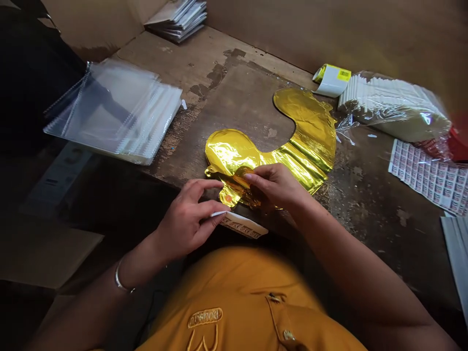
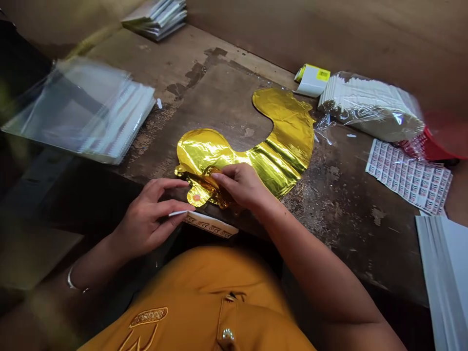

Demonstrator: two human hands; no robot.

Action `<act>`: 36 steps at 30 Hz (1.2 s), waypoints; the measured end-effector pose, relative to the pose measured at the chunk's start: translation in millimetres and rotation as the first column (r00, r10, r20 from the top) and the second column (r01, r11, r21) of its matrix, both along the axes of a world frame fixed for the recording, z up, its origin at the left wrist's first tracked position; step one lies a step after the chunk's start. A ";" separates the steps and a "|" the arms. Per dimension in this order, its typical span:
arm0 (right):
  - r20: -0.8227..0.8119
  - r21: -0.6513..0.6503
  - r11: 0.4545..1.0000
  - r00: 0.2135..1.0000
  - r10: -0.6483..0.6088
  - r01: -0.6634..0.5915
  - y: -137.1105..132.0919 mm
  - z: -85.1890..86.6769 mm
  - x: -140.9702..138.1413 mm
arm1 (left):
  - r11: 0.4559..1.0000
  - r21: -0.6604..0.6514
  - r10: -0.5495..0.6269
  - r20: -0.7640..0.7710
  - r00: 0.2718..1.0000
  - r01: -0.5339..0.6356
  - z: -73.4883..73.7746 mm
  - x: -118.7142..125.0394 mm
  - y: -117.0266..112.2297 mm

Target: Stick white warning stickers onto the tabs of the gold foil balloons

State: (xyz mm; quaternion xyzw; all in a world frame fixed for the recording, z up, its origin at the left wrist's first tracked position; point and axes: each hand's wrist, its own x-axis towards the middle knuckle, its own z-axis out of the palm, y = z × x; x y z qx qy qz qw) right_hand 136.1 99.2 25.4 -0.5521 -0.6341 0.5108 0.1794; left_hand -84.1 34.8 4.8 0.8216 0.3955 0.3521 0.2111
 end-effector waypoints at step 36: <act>0.658 0.613 0.775 0.642 -0.394 -0.153 67.5 21.0 107.6 | 0.931 -0.108 -0.365 -0.285 0.886 0.348 -10.8 10.0 36.1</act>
